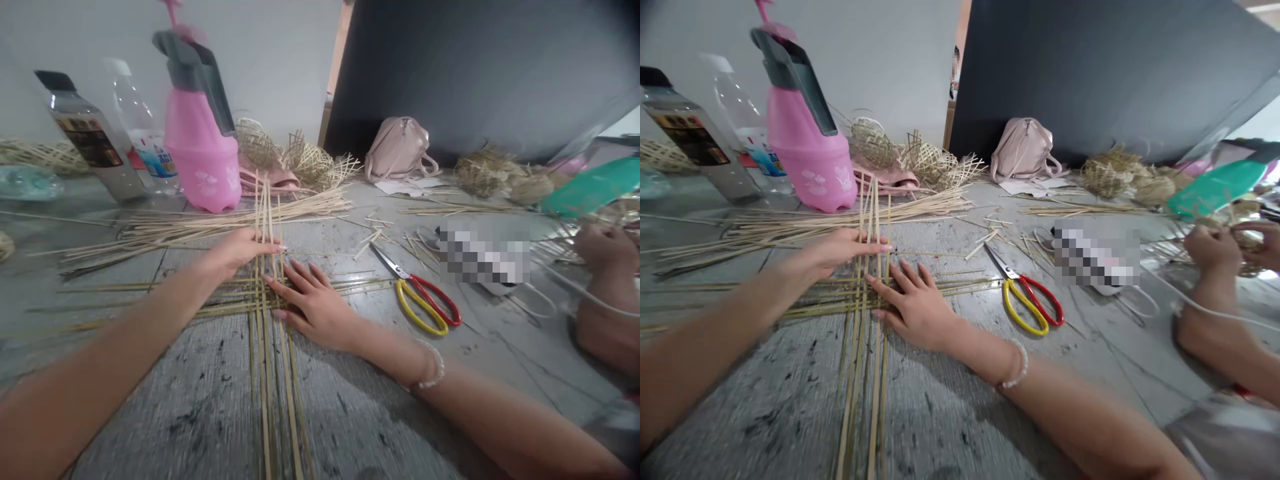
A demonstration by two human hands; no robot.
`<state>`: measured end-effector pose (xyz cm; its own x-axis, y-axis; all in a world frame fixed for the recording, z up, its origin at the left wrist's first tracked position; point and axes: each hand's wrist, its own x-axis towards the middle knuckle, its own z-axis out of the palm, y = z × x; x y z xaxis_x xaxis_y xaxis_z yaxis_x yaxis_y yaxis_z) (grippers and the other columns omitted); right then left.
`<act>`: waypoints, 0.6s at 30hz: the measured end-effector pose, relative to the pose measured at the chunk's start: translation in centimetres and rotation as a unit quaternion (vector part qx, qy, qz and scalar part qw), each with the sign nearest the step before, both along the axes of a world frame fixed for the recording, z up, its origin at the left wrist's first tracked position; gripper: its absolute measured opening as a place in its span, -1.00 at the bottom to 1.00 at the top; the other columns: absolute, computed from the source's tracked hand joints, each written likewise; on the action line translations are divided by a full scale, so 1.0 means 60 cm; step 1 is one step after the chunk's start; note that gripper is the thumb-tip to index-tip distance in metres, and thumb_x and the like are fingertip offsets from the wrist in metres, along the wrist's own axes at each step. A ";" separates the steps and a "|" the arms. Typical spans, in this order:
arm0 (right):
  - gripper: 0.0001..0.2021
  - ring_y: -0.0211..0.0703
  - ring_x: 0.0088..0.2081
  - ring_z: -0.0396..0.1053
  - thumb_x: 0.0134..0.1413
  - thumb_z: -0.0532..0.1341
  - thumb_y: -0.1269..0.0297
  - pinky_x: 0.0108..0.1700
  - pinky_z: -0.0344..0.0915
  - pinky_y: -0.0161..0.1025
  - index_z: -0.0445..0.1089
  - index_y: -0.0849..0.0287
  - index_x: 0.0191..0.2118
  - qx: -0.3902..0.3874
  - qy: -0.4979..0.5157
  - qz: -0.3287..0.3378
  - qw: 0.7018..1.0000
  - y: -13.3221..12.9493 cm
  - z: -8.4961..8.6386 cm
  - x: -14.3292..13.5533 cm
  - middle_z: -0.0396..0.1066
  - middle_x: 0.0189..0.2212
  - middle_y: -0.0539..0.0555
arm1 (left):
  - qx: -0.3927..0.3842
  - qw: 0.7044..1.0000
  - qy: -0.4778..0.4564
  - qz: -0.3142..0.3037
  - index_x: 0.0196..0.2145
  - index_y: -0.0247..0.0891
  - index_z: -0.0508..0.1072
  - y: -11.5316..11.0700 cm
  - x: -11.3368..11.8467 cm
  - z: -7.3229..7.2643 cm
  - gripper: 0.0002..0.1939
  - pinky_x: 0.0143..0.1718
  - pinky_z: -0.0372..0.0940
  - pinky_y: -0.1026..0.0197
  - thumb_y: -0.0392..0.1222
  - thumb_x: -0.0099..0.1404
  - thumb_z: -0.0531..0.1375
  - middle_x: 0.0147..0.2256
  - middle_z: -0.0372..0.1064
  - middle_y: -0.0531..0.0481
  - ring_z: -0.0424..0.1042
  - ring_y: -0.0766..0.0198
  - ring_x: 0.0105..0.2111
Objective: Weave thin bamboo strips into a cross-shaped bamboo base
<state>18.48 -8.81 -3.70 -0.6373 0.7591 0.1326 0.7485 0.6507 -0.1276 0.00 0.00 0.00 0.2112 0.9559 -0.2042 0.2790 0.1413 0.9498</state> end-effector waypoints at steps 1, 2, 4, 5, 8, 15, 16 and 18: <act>-0.44 0.21 0.38 -0.17 0.36 -0.03 -0.01 0.31 -0.08 0.25 -0.02 0.01 0.38 0.002 0.000 -0.001 1.000 0.000 -0.001 0.000 -0.03 0.35 0.26 | 0.012 1.000 -0.012 0.001 -0.40 -0.20 0.55 -0.003 0.002 -0.001 -0.88 -0.03 0.25 0.16 -0.23 0.03 0.38 -0.19 0.56 -0.05 0.43 0.04 -0.02; -0.44 0.21 0.38 -0.16 0.36 -0.03 -0.01 0.31 -0.08 0.25 -0.02 0.01 0.38 0.004 0.001 -0.002 1.000 0.000 -0.001 0.000 -0.03 0.35 0.26 | 0.021 1.000 -0.023 0.003 -0.38 -0.20 0.55 -0.007 0.005 -0.003 -0.88 0.01 0.23 0.16 -0.25 0.06 0.36 -0.17 0.55 -0.04 0.42 0.06 0.01; -0.44 0.21 0.38 -0.15 0.36 -0.03 -0.02 0.31 -0.08 0.25 -0.01 0.00 0.38 0.006 0.002 -0.002 1.000 0.000 -0.002 0.000 -0.02 0.35 0.26 | 0.029 0.998 -0.048 0.003 -0.33 -0.22 0.51 -0.013 0.007 -0.007 -0.89 0.06 0.23 0.16 -0.28 0.13 0.32 -0.15 0.55 -0.04 0.42 0.09 0.04; -0.44 0.21 0.38 -0.15 0.36 -0.03 -0.02 0.31 -0.09 0.25 -0.01 0.00 0.38 0.006 0.002 -0.001 1.000 0.001 -0.003 0.000 -0.02 0.35 0.26 | 0.027 0.998 -0.060 -0.001 -0.29 -0.23 0.49 -0.015 0.008 -0.009 -0.88 0.06 0.25 0.14 -0.29 0.17 0.30 -0.14 0.54 -0.06 0.43 0.10 0.03; -0.43 0.21 0.38 -0.16 0.35 -0.03 -0.03 0.32 -0.09 0.26 -0.03 -0.01 0.39 0.003 0.005 0.001 1.000 0.001 -0.004 0.001 -0.03 0.35 0.25 | -0.003 0.994 -0.105 -0.021 -0.10 -0.23 0.40 -0.022 0.007 -0.012 -0.77 -0.08 0.38 0.12 -0.31 0.27 0.23 -0.08 0.52 -0.11 0.51 0.12 -0.07; -0.42 0.20 0.38 -0.15 0.34 0.01 -0.01 0.31 -0.07 0.26 -0.03 -0.01 0.38 0.014 0.007 0.007 1.000 0.001 -0.006 0.002 -0.02 0.35 0.23 | -0.105 0.973 -0.200 -0.054 0.00 -0.25 0.40 -0.025 -0.003 -0.008 -0.71 -0.27 0.44 0.26 -0.35 0.31 0.22 -0.02 0.49 -0.15 0.52 0.16 -0.07; -0.42 0.20 0.38 -0.15 0.34 0.01 -0.01 0.31 -0.08 0.26 -0.02 0.00 0.38 0.015 0.007 0.007 1.000 0.002 -0.006 0.002 -0.02 0.35 0.23 | -0.107 0.972 -0.200 -0.062 0.01 -0.24 0.40 -0.025 -0.004 -0.008 -0.68 -0.26 0.44 0.26 -0.35 0.30 0.23 -0.05 0.51 -0.15 0.53 0.16 -0.08; -0.43 0.19 0.37 -0.11 0.34 0.02 -0.01 0.31 -0.08 0.27 0.00 0.00 0.37 0.015 0.009 0.005 1.000 0.002 -0.007 0.002 0.01 0.34 0.24 | -0.095 0.973 -0.196 -0.071 0.04 -0.22 0.38 -0.025 -0.003 -0.009 -0.60 -0.26 0.45 0.23 -0.36 0.25 0.28 -0.11 0.54 -0.15 0.56 0.15 -0.14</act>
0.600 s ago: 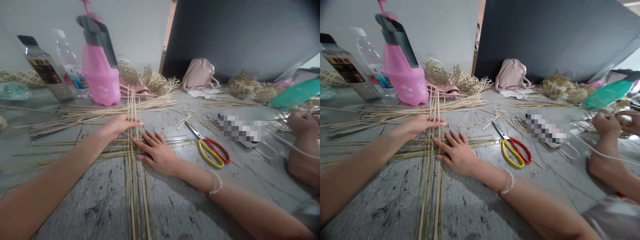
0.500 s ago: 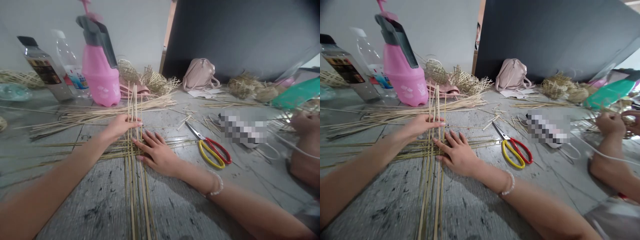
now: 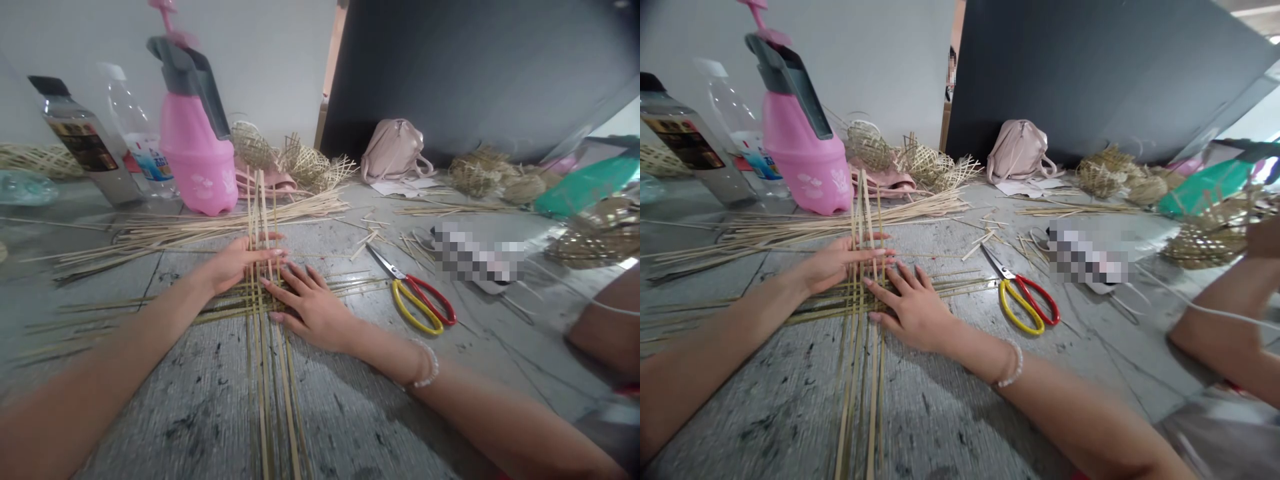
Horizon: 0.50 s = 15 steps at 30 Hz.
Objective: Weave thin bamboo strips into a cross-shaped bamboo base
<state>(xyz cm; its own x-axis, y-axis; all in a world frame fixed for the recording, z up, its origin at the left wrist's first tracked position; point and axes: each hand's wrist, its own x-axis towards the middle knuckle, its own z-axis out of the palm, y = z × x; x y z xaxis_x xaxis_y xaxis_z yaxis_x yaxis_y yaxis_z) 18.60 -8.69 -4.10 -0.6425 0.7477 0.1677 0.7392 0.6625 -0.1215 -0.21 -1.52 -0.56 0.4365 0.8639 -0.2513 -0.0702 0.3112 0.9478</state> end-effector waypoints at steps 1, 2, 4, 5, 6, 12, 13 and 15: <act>-0.44 0.18 0.37 -0.09 0.34 0.02 0.00 0.30 -0.08 0.27 0.02 0.00 0.37 -0.001 0.003 -0.001 1.000 0.000 0.000 0.000 0.02 0.34 0.26 | 0.011 1.000 0.002 0.003 0.05 -0.21 0.36 0.000 0.001 -0.001 -0.55 -0.25 0.45 0.23 -0.37 0.22 0.31 -0.14 0.55 -0.14 0.57 0.15 -0.17; -0.44 0.17 0.36 -0.08 0.34 0.03 0.01 0.30 -0.07 0.27 0.04 0.01 0.36 0.000 0.007 -0.001 1.000 0.000 0.001 0.000 0.01 0.34 0.27 | 0.023 1.000 0.005 0.009 0.07 -0.21 0.34 0.000 0.001 -0.003 -0.50 -0.26 0.45 0.22 -0.38 0.19 0.33 -0.17 0.56 -0.12 0.57 0.16 -0.19; -0.45 0.16 0.37 -0.10 0.32 0.06 0.02 0.29 -0.07 0.28 0.08 0.05 0.34 0.010 0.018 0.001 1.000 -0.002 0.004 -0.001 -0.02 0.34 0.31 | 0.043 0.999 0.006 0.024 0.06 -0.20 0.34 0.001 0.003 -0.006 -0.46 -0.28 0.45 0.23 -0.40 0.15 0.36 -0.19 0.57 -0.10 0.57 0.16 -0.21; -0.45 0.16 0.37 -0.12 0.31 0.07 0.02 0.30 -0.07 0.28 0.11 0.08 0.33 0.021 0.028 0.002 0.999 -0.003 0.006 -0.001 -0.02 0.34 0.32 | 0.048 0.998 0.004 0.030 0.05 -0.21 0.36 0.001 0.003 -0.007 -0.47 -0.28 0.45 0.23 -0.40 0.14 0.36 -0.19 0.57 -0.09 0.57 0.16 -0.21; -0.46 0.15 0.38 -0.13 0.30 0.08 0.01 0.30 -0.07 0.27 0.16 0.11 0.30 0.035 0.040 0.001 0.999 -0.005 0.008 -0.001 -0.01 0.33 0.32 | 0.051 0.998 0.003 0.030 0.02 -0.22 0.39 0.002 0.003 -0.006 -0.50 -0.27 0.45 0.23 -0.39 0.13 0.37 -0.19 0.57 -0.08 0.57 0.16 -0.20; -0.52 0.16 0.31 0.01 0.26 0.09 0.09 0.29 0.00 0.23 0.29 0.27 0.18 0.160 0.141 -0.010 0.977 -0.017 0.015 0.001 0.20 0.18 0.35 | 0.093 0.995 -0.005 0.027 -0.20 -0.25 0.53 0.008 0.000 0.005 -0.71 -0.12 0.42 0.19 -0.32 0.08 0.41 -0.25 0.57 -0.01 0.56 0.22 -0.24; -0.55 0.14 0.31 0.03 0.26 0.09 0.13 0.29 0.01 0.21 0.30 0.28 0.17 0.172 0.144 -0.001 0.974 -0.018 0.015 0.002 0.23 0.16 0.35 | 0.102 0.994 -0.005 0.030 -0.22 -0.24 0.53 0.009 -0.001 0.007 -0.71 -0.10 0.41 0.19 -0.31 0.07 0.41 -0.25 0.57 0.01 0.56 0.24 -0.25; -0.60 0.05 0.32 0.02 0.28 0.05 0.24 0.32 0.01 0.13 0.31 0.29 0.15 0.174 0.133 0.040 0.975 -0.019 0.015 0.001 0.26 0.16 0.30 | 0.115 0.993 -0.005 0.036 -0.25 -0.23 0.52 0.012 -0.002 0.009 -0.72 -0.11 0.41 0.18 -0.30 0.05 0.42 -0.28 0.57 0.03 0.56 0.25 -0.28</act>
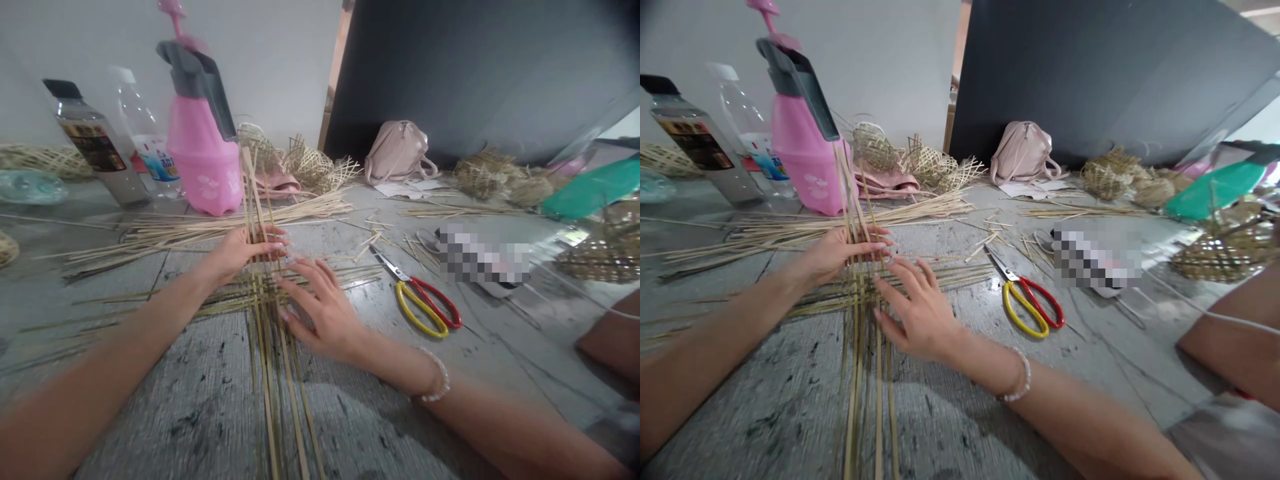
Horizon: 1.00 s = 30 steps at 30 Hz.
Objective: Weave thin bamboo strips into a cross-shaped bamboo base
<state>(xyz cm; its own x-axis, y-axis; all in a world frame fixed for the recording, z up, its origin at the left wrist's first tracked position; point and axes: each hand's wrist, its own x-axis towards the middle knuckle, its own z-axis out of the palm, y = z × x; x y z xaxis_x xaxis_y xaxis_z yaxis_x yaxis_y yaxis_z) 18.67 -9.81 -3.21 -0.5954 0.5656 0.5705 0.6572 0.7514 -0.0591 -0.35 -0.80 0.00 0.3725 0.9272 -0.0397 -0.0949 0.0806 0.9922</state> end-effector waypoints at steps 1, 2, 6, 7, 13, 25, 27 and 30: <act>-0.61 -0.01 0.33 0.00 0.28 0.01 0.31 0.33 0.00 0.09 0.30 0.30 0.16 -0.004 -0.018 0.027 0.999 0.000 0.000 -0.001 0.25 0.18 0.28 | 0.007 1.000 0.001 0.003 -0.25 -0.23 0.52 0.001 0.000 0.001 -0.72 -0.12 0.41 0.19 -0.29 0.04 0.42 -0.29 0.57 0.03 0.56 0.25 -0.28; -0.60 -0.06 0.35 -0.03 0.28 -0.02 0.36 0.35 -0.02 0.05 0.27 0.31 0.18 -0.012 -0.035 0.052 0.998 0.000 0.000 -0.001 0.24 0.21 0.25 | 0.015 1.000 0.003 0.005 -0.25 -0.23 0.52 0.001 -0.001 0.003 -0.71 -0.14 0.41 0.19 -0.28 0.03 0.42 -0.30 0.57 0.03 0.56 0.24 -0.28; -0.54 -0.04 0.41 -0.26 0.33 -0.03 0.32 0.39 -0.17 0.09 0.15 0.35 0.27 -0.061 -0.057 0.059 0.995 0.001 0.003 -0.003 0.09 0.32 0.21 | 0.056 0.998 0.011 -0.001 -0.21 -0.23 0.50 -0.001 -0.002 0.013 -0.66 -0.17 0.41 0.19 -0.21 0.03 0.43 -0.32 0.58 -0.01 0.57 0.19 -0.26; -0.53 -0.03 0.41 -0.32 0.34 -0.02 0.27 0.39 -0.21 0.10 0.14 0.35 0.28 -0.070 -0.055 0.052 0.995 0.000 0.004 -0.003 0.04 0.34 0.20 | 0.062 0.998 0.010 -0.005 -0.20 -0.23 0.49 -0.003 -0.003 0.016 -0.64 -0.18 0.42 0.19 -0.19 0.04 0.43 -0.32 0.58 -0.01 0.57 0.18 -0.26; -0.27 -0.11 0.41 -0.54 0.30 0.02 -0.08 0.41 -0.36 0.03 -0.07 0.37 0.37 -0.135 -0.119 0.136 0.974 -0.004 0.010 -0.005 -0.20 0.40 0.17 | 0.059 0.998 0.003 -0.003 -0.19 -0.22 0.48 -0.009 0.000 0.015 -0.65 -0.13 0.42 0.16 -0.18 0.06 0.42 -0.30 0.58 -0.01 0.58 0.15 -0.23; -0.22 -0.17 0.41 -0.42 0.28 0.04 -0.11 0.40 -0.47 -0.11 -0.12 0.37 0.38 -0.217 -0.148 0.159 0.952 0.001 0.005 -0.012 -0.21 0.40 0.14 | 0.061 0.996 0.048 -0.038 -0.03 -0.23 0.46 -0.020 0.011 0.011 -0.57 -0.06 0.41 0.08 -0.19 0.14 0.38 -0.31 0.58 0.00 0.58 0.14 -0.21; -0.24 -0.17 0.41 -0.42 0.29 0.06 -0.08 0.40 -0.47 -0.11 -0.12 0.36 0.39 -0.217 -0.144 0.160 0.952 0.001 0.005 -0.011 -0.22 0.40 0.13 | 0.078 0.993 0.081 -0.037 0.06 -0.20 0.43 -0.026 0.013 0.020 -0.50 -0.07 0.42 0.09 -0.20 0.16 0.37 -0.32 0.58 0.03 0.58 0.15 -0.20; -0.23 -0.18 0.41 -0.39 0.28 0.07 -0.08 0.41 -0.43 -0.10 -0.11 0.34 0.39 -0.221 -0.136 0.157 0.953 0.001 0.004 -0.011 -0.21 0.39 0.14 | 0.108 0.984 0.128 -0.054 -0.09 -0.20 0.55 -0.033 0.014 0.029 -0.68 -0.09 0.42 0.13 -0.15 0.18 0.35 -0.29 0.59 0.00 0.56 0.13 -0.18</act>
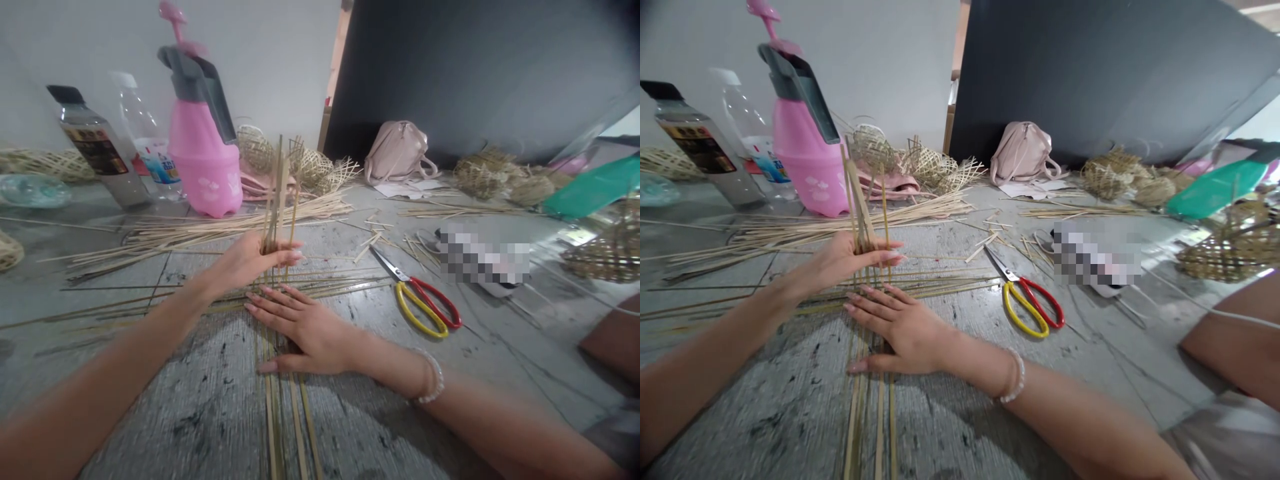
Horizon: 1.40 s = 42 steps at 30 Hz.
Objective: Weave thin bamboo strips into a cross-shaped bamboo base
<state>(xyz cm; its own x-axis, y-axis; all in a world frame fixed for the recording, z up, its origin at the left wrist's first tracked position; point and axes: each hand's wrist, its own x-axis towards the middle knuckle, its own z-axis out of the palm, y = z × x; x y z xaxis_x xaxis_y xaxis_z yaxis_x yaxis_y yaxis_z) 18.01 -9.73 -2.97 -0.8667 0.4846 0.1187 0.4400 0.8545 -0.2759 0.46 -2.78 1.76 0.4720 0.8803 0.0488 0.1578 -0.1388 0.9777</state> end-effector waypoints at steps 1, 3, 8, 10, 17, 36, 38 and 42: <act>-0.23 -0.18 0.41 -0.37 0.27 0.07 -0.09 0.41 -0.42 -0.10 -0.11 0.33 0.39 -0.004 0.003 -0.003 1.000 0.001 -0.001 0.000 -0.20 0.39 0.14 | 0.019 1.000 0.016 -0.007 -0.16 -0.19 0.58 -0.002 0.000 0.002 -0.76 -0.09 0.42 0.13 -0.13 0.20 0.33 -0.27 0.59 0.00 0.56 0.12 -0.17; -0.22 -0.17 0.41 -0.34 0.25 0.08 -0.12 0.41 -0.38 -0.09 -0.09 0.29 0.39 -0.013 0.008 -0.007 1.000 0.004 -0.003 0.001 -0.17 0.39 0.13 | 0.066 0.997 0.044 -0.010 -0.26 -0.16 0.61 -0.003 0.001 0.002 -0.84 -0.10 0.41 0.14 -0.09 0.21 0.31 -0.26 0.59 0.02 0.55 0.10 -0.17; -0.18 -0.12 0.40 -0.26 0.20 0.13 -0.15 0.41 -0.33 -0.11 -0.04 0.32 0.37 -0.010 0.018 -0.015 1.000 0.015 -0.009 0.003 -0.08 0.37 0.16 | 0.049 0.999 0.003 0.018 -0.34 -0.16 0.61 0.004 0.008 -0.016 -0.91 -0.08 0.40 0.15 -0.14 0.22 0.30 -0.28 0.59 0.03 0.54 0.12 -0.17; -0.17 -0.11 0.40 -0.23 0.18 0.14 -0.16 0.41 -0.30 -0.10 -0.03 0.31 0.37 -0.010 0.018 -0.017 1.000 0.019 -0.009 0.003 -0.05 0.36 0.16 | 0.026 0.999 -0.022 0.031 -0.36 -0.18 0.59 0.010 0.009 -0.025 -0.90 -0.09 0.42 0.14 -0.15 0.23 0.29 -0.30 0.59 0.01 0.55 0.13 -0.20; -0.18 -0.11 0.39 -0.17 0.18 0.14 -0.17 0.40 -0.28 -0.09 -0.01 0.28 0.37 -0.006 0.009 -0.014 1.000 0.043 -0.006 -0.003 -0.03 0.35 0.16 | 0.052 0.997 -0.008 0.052 -0.36 -0.21 0.59 0.016 -0.002 -0.026 -0.85 -0.05 0.38 0.11 -0.09 0.20 0.31 -0.31 0.58 -0.01 0.53 0.11 -0.18; -0.67 0.07 0.09 0.29 0.30 0.07 0.13 0.13 0.26 0.05 0.38 0.23 0.00 0.214 0.237 -0.256 0.912 0.057 0.008 -0.011 0.38 0.02 0.28 | 0.128 0.986 -0.014 0.108 -0.29 -0.18 0.59 0.033 -0.015 0.001 -0.90 0.15 0.18 0.16 -0.17 0.21 0.33 -0.16 0.56 0.02 0.45 0.15 -0.02; -0.69 0.07 0.14 0.24 0.29 0.06 0.15 0.19 0.20 0.07 0.38 0.19 -0.02 0.226 0.208 -0.211 0.928 0.047 0.005 -0.017 0.36 0.03 0.25 | 0.143 0.983 0.013 0.111 -0.29 -0.17 0.59 0.033 -0.011 0.007 -0.93 0.12 0.21 0.17 -0.21 0.23 0.31 -0.19 0.57 0.04 0.46 0.16 -0.06; -0.67 0.07 0.11 0.25 0.26 0.08 0.12 0.13 0.27 0.08 0.33 0.17 0.02 0.172 0.237 -0.244 0.924 0.036 -0.005 -0.030 0.31 0.02 0.27 | 0.155 0.980 0.051 0.116 -0.32 -0.17 0.58 0.036 -0.007 0.012 -0.94 0.05 0.25 0.18 -0.21 0.26 0.28 -0.23 0.56 0.03 0.48 0.16 -0.12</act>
